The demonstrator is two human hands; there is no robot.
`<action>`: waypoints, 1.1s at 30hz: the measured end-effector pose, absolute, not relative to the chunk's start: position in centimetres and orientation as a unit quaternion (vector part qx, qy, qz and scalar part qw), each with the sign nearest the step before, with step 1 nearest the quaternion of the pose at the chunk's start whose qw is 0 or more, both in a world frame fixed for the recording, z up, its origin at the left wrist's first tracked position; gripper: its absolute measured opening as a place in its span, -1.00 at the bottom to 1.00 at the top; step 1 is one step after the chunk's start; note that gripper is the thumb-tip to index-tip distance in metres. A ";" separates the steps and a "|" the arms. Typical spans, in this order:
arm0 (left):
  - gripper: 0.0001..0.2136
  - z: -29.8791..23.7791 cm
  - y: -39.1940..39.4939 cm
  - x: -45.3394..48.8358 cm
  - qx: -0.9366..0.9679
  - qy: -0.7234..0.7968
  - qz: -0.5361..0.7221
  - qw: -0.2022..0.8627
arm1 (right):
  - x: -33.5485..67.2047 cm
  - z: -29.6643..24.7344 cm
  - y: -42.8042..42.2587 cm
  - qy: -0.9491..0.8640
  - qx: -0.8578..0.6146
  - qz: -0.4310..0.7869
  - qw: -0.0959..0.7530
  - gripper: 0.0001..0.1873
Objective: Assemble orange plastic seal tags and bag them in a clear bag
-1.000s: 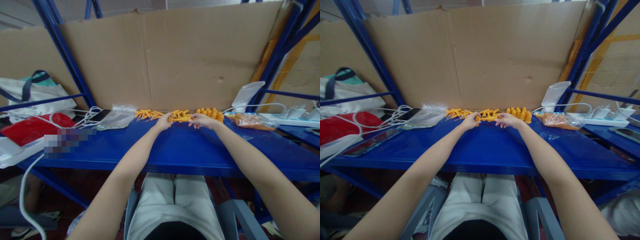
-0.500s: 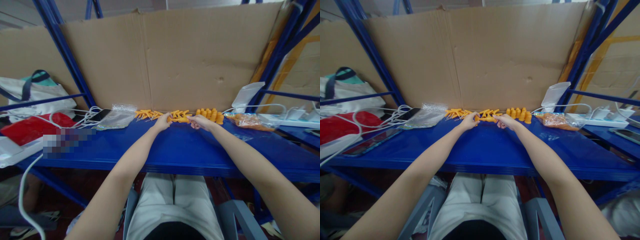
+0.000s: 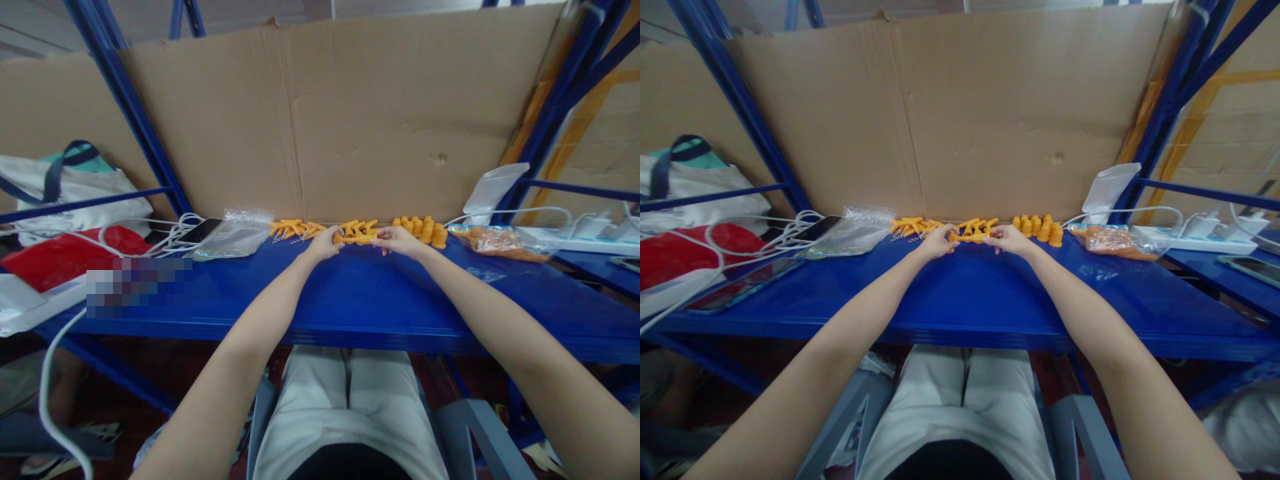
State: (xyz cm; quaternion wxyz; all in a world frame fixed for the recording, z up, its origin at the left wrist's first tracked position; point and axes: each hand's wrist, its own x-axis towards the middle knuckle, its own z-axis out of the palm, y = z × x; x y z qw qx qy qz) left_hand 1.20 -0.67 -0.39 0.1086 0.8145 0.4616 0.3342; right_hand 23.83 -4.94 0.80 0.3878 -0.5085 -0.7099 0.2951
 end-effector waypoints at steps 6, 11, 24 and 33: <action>-0.78 0.1 -1.0 1.4 0.814 0.461 0.337 0.108 | 24.2 1.2 -5.4 -0.727 -0.498 0.283 0.379 -0.52; -0.78 0.4 -1.3 1.5 0.824 0.433 0.356 0.087 | 24.2 1.2 -5.7 -0.691 -0.509 0.323 0.400 -0.50; -0.80 -0.2 -1.1 1.7 0.806 0.473 0.330 0.132 | 24.3 0.7 -5.3 -0.674 -0.516 0.350 0.396 -0.60; -0.80 0.1 -1.3 1.9 0.810 0.457 0.353 0.099 | 23.9 1.0 -5.7 -0.679 -0.514 0.330 0.406 -0.57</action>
